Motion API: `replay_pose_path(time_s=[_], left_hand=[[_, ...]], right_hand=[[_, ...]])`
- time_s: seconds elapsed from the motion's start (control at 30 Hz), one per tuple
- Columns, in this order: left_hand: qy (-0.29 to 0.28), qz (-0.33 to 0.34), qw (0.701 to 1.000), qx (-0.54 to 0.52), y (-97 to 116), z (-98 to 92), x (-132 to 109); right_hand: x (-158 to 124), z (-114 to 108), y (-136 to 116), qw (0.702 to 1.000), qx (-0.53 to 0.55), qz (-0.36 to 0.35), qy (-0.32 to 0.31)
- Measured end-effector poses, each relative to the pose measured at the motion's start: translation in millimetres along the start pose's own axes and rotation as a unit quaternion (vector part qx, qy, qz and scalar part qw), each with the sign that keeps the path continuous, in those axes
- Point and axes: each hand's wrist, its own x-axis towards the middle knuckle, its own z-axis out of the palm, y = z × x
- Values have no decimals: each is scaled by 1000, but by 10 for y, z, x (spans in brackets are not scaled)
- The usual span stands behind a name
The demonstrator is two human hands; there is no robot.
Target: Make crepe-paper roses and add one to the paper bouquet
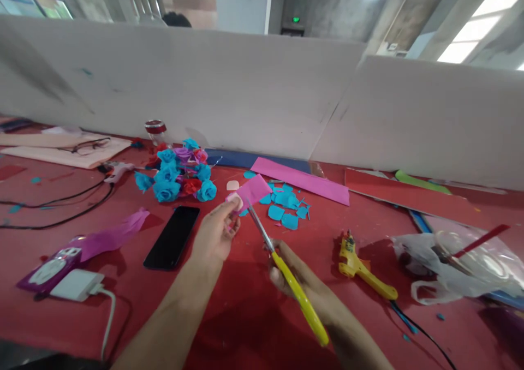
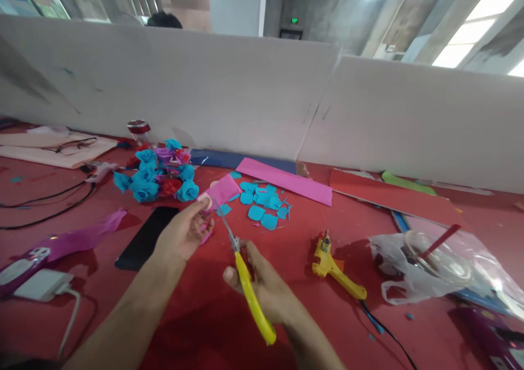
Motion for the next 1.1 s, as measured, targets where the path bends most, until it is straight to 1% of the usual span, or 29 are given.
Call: replay_pose_path(time_s=[0.1, 0.17, 0.23, 0.33, 0.43, 0.57, 0.67, 0.9, 1.1], left_hand=[[-41, 0, 999, -12, -128, -4, -72], [-67, 8, 998, -15, -165, -18, -81], [-79, 17, 997, -14, -177, -28, -78], [-84, 20, 996, -8, -180, -29, -81], [-86, 12, 996, -2, -185, -22, -89], [-84, 4, 996, -3, -197, -19, -70], [-81, 2, 997, -10, -202, -22, -51], [-95, -2, 995, -15, -187, -28, -35], [-101, -12, 995, -19, -197, -47, 29]], right_hand=[[-19, 37, -17, 1000, -1, 15, -8], [-34, 64, -48, 1000, 16, 25, 0], [-45, 86, -72, 999, 20, 30, 5], [-43, 100, -60, 999, 3, 32, 12], [-16, 87, 18, 999, -2, 34, 19], [46, 48, 153, 999, -1, 44, -10], [80, 30, 216, 999, 1, 41, -16], [93, 47, 196, 997, 14, 74, 0], [92, 113, 172, 994, -22, 95, 48]])
